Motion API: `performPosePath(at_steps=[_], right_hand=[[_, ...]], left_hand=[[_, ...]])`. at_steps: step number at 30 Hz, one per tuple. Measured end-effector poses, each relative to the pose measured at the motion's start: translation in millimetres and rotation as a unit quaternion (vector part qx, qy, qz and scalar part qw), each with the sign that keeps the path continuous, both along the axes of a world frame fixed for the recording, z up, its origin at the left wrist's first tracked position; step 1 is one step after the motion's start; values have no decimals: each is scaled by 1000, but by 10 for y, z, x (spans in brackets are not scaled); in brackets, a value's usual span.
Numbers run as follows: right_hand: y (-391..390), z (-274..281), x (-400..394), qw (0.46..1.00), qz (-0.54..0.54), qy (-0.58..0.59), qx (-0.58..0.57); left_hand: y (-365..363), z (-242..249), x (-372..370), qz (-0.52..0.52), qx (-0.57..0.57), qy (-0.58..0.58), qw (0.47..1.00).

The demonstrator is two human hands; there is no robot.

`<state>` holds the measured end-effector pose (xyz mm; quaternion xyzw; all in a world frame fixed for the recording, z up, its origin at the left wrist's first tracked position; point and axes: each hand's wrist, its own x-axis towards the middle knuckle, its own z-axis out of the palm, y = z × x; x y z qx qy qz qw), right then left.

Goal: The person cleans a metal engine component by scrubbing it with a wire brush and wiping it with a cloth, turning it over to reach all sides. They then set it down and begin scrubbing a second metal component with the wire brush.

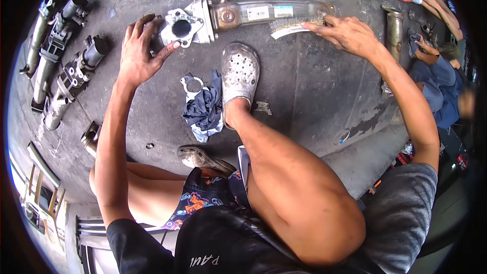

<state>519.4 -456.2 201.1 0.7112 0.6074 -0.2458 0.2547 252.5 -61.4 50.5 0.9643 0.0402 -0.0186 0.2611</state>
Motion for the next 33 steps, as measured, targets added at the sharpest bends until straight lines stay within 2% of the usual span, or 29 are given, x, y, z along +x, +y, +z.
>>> performPosePath(at_steps=[2, 5, 8, 9, 12, 16, 17, 20, 21, 24, 30, 33], right_hand=[[-4, 2, -21, 1000, -6, -11, -13], [314, -286, -159, 982, 40, 46, 177], [352, -316, -47, 991, 17, 83, 100], [279, -143, -80, 997, -24, 53, 53], [-17, 66, 32, 998, -48, -14, -28], [354, -146, -83, 999, 4, 31, 33], [488, -222, -158, 992, 34, 50, 114], [490, -276, -115, 997, 14, 62, 51], [244, -240, 11, 996, 17, 51, 65], [83, 133, 142, 993, -35, -33, -105], [725, -261, -205, 990, 36, 63, 124], [404, -218, 3, 994, -1, 82, 68]], left_hand=[[-13, 1, -14, 4, 2, -7, 1000], [-10, 8, -13, 6, -2, -7, 1000], [-12, 1, 7, 4, -1, 5, 1000], [-17, 13, -8, 3, -1, 10, 1000], [-9, 13, -5, 0, 0, -10, 1000], [-35, 30, -11, 6, -10, -9, 1000], [-28, 18, -15, 6, -12, -8, 1000], [-14, 8, -3, 4, -5, 2, 1000], [-14, 16, -10, 7, -2, 6, 1000], [-26, 9, -5, 12, 4, 0, 1000], [-20, 24, -3, 10, -9, 3, 1000], [-30, 42, -2, 15, -20, 14, 1000]])
